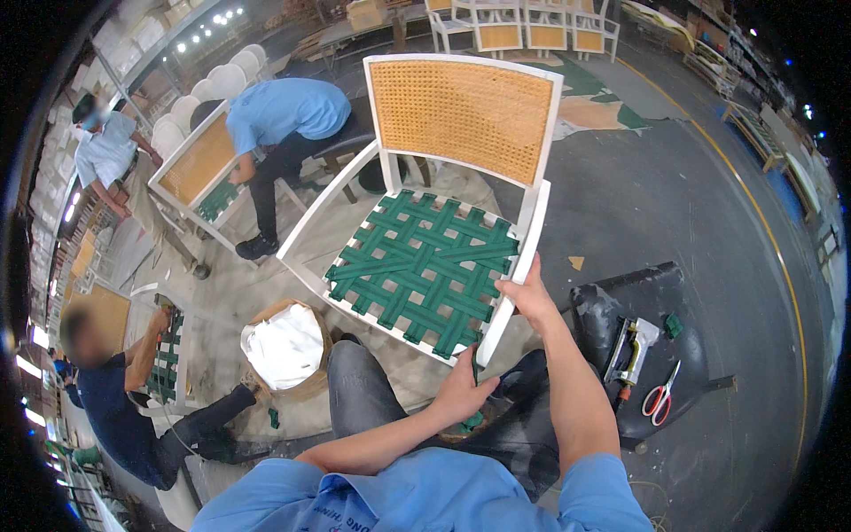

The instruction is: The person weaves green straps into the seat of a white chair frame, using a staple gun to secure the straps. The person then places a white protective sheet over the completed seat and staples it in place.

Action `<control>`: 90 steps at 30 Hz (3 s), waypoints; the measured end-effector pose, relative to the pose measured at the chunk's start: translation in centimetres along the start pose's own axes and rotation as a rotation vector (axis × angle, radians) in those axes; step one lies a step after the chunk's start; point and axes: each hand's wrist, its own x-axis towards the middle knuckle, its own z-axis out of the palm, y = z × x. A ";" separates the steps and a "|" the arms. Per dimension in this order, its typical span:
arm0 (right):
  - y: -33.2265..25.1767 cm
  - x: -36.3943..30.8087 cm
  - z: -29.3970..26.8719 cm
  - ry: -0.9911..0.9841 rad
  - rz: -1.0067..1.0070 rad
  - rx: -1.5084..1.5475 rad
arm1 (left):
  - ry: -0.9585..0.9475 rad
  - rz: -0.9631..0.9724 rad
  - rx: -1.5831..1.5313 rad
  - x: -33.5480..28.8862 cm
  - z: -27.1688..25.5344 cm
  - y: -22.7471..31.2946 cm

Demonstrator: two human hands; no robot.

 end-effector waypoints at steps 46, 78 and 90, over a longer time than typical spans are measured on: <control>8.3 -18.5 7.8 -0.252 0.291 -0.079 | -0.332 -0.300 -0.632 1.0 -10.6 -2.5; 15.4 -12.6 8.7 -0.153 0.576 -0.442 | 0.467 -0.087 0.550 49.3 -25.7 -16.5; 17.1 -12.4 8.4 -0.028 0.579 -0.361 | 0.517 -0.233 0.585 51.0 -24.8 -16.9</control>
